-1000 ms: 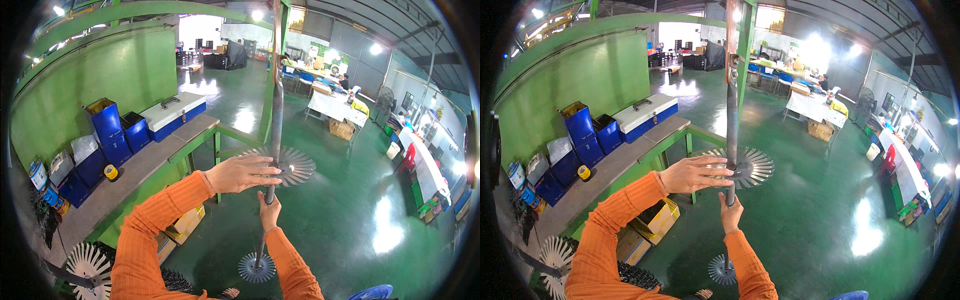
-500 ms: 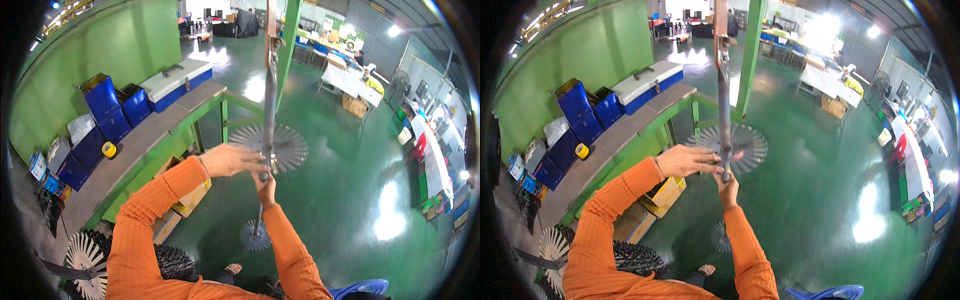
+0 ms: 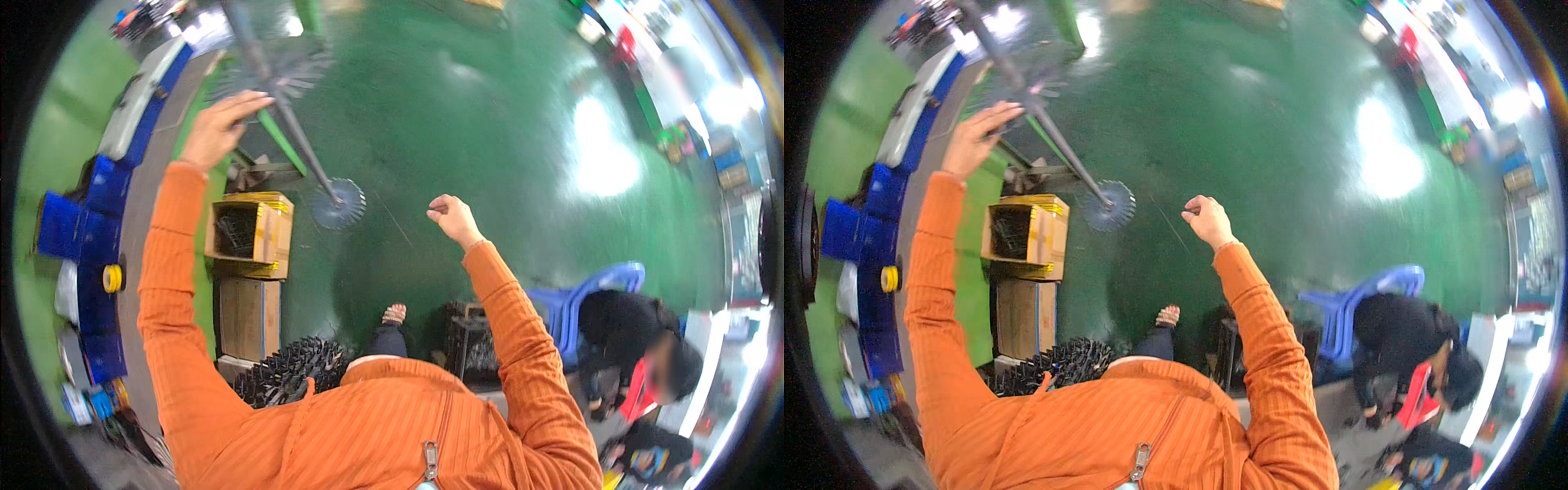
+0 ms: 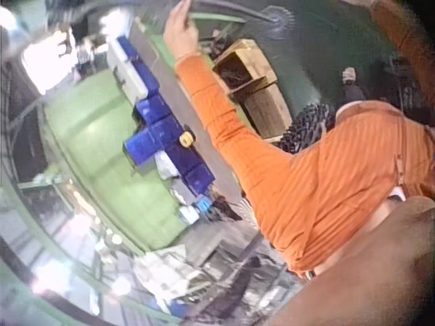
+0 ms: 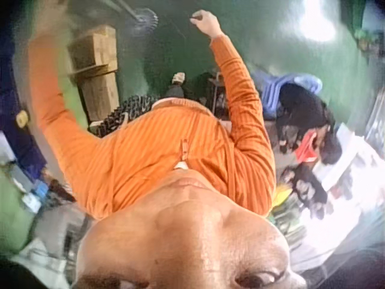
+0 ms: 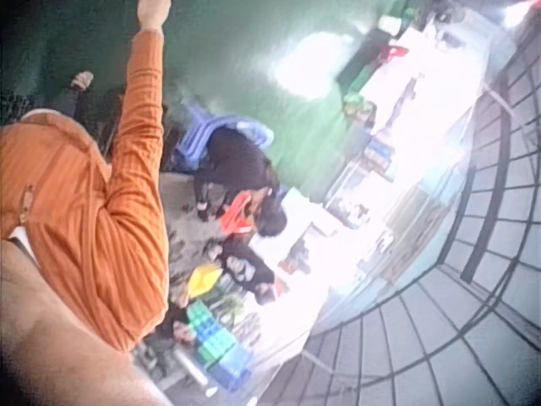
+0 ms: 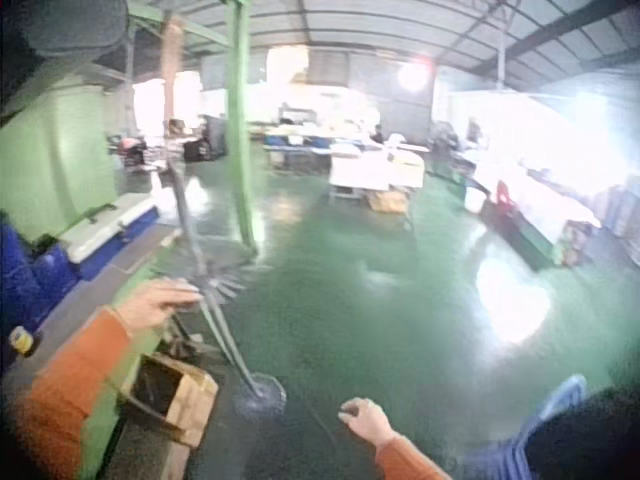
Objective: The person hangs small black components onto the branches of a vertical metal rack tree by hand, then lifts the full rack and replaces it with an empty one to continue hanging more items.
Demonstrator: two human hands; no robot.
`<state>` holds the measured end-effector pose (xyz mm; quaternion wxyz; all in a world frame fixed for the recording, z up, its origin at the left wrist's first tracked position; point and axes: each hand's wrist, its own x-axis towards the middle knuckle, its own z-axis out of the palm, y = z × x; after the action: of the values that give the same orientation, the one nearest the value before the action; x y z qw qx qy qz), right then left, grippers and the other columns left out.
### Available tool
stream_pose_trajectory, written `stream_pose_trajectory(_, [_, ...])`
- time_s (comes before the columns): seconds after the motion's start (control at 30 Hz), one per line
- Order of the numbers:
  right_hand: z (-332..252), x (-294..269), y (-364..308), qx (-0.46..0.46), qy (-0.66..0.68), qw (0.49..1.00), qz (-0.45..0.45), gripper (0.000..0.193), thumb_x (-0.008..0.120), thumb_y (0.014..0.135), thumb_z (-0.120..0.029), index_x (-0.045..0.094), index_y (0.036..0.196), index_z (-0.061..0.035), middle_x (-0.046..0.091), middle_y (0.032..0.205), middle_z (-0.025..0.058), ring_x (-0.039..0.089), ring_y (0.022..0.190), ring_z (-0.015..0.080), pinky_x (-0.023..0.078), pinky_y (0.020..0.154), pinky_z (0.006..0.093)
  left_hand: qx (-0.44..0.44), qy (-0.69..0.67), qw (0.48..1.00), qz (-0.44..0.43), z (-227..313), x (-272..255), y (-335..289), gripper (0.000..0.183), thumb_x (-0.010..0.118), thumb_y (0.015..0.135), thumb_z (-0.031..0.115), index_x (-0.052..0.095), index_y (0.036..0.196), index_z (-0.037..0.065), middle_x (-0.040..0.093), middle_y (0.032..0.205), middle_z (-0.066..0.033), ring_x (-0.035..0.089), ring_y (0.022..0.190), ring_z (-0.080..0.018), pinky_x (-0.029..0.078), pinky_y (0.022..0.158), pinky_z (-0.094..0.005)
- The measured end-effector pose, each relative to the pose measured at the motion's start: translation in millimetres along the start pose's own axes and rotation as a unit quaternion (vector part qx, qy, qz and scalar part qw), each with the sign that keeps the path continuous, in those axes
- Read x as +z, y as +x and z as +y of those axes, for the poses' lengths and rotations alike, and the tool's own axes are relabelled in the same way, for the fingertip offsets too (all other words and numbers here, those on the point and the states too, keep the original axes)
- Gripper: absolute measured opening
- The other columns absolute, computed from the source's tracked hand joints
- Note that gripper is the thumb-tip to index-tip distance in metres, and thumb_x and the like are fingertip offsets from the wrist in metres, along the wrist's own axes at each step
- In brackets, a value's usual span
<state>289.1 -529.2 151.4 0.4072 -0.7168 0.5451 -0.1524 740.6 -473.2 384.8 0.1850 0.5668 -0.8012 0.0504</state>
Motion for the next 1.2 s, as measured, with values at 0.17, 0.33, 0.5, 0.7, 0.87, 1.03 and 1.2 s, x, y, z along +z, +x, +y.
stream_pose_trajectory(0.17, [80, -19, -88, 0.075, 0.009, 0.996, 0.051, 0.028, 0.075, 0.084, -0.026, 0.075, 0.104, -0.0062, 0.077, 0.103, 0.0138, 0.073, 0.1, 0.0315, 0.058, 0.088, 0.0426, -0.016, 0.02, 0.999, -0.044, -18, -8, 3, 0.055, 0.061, 0.09, -0.006, 0.063, 0.141, 0.017, 0.061, 0.146, -0.0067, 0.053, 0.14, -0.0266, 0.04, 0.118, -0.0381])
stream_pose_trajectory(0.33, [125, -12, -193, 0.166, 0.03, 0.979, 0.118, 0.025, 0.072, 0.084, -0.027, 0.077, 0.102, -0.0107, 0.077, 0.103, 0.013, 0.073, 0.1, 0.0321, 0.057, 0.088, 0.0451, 0.008, 0.085, 0.995, -0.059, 17, -29, 15, 0.091, 0.07, 0.082, -0.003, 0.028, 0.162, 0.009, 0.035, 0.165, -0.0161, 0.033, 0.153, -0.0323, 0.024, 0.126, -0.0418])
stream_pose_trajectory(0.5, [145, 9, -313, 0.271, 0.085, 0.948, 0.143, 0.025, 0.073, 0.085, -0.026, 0.076, 0.103, -0.0099, 0.076, 0.103, 0.0135, 0.072, 0.102, 0.0327, 0.056, 0.089, 0.0455, 0.093, -0.179, 0.974, 0.098, 139, 26, 66, 0.037, 0.066, 0.1, 0.013, 0.063, 0.136, 0.005, 0.067, 0.133, -0.0097, 0.06, 0.125, -0.023, 0.042, 0.112, -0.037])
stream_pose_trajectory(0.7, [164, 37, -476, 0.333, 0.166, 0.892, 0.258, 0.03, 0.073, 0.089, -0.026, 0.073, 0.111, -0.0056, 0.076, 0.109, 0.0152, 0.072, 0.104, 0.0306, 0.055, 0.093, 0.0418, 0.137, -0.483, 0.829, -0.247, 422, 195, 57, 0.017, 0.063, 0.103, 0.015, 0.072, 0.107, 0.001, 0.076, 0.096, -0.0095, 0.072, 0.089, -0.0163, 0.056, 0.085, -0.0328])
stream_pose_trajectory(0.87, [192, 76, -652, 0.344, 0.263, 0.75, 0.499, 0.027, 0.073, 0.088, -0.023, 0.074, 0.105, -0.0025, 0.077, 0.099, 0.0123, 0.073, 0.094, 0.023, 0.057, 0.084, 0.0361, 0.223, -0.523, 0.595, -0.568, 676, 246, -74, 0.034, 0.058, 0.106, 0.026, 0.068, 0.126, 0.0, 0.071, 0.121, -0.0116, 0.068, 0.109, -0.0189, 0.056, 0.093, -0.0359])
stream_pose_trajectory(1.03, [241, 121, -822, 0.369, 0.47, 0.518, 0.612, 0.032, 0.073, 0.091, -0.021, 0.069, 0.118, -0.0033, 0.073, 0.105, 0.0059, 0.068, 0.088, 0.0129, 0.054, 0.076, 0.0319, 0.332, -0.401, 0.504, -0.689, 865, 284, -226, 0.048, 0.066, 0.099, 0.023, 0.056, 0.141, 0.001, 0.062, 0.138, -0.0149, 0.063, 0.123, -0.0229, 0.055, 0.099, -0.0391])
stream_pose_trajectory(1.2, [298, 168, -917, 0.374, 0.613, 0.322, 0.617, 0.063, 0.075, 0.092, -0.021, 0.046, 0.147, -0.0079, 0.065, 0.129, 0.0095, 0.067, 0.104, 0.0246, 0.057, 0.084, 0.0408, 0.519, -0.212, 0.63, -0.538, 955, 363, -351, 0.106, 0.085, 0.078, 0.025, 0.022, 0.159, -0.002, 0.04, 0.155, -0.0268, 0.037, 0.147, -0.0392, 0.032, 0.122, -0.0442])
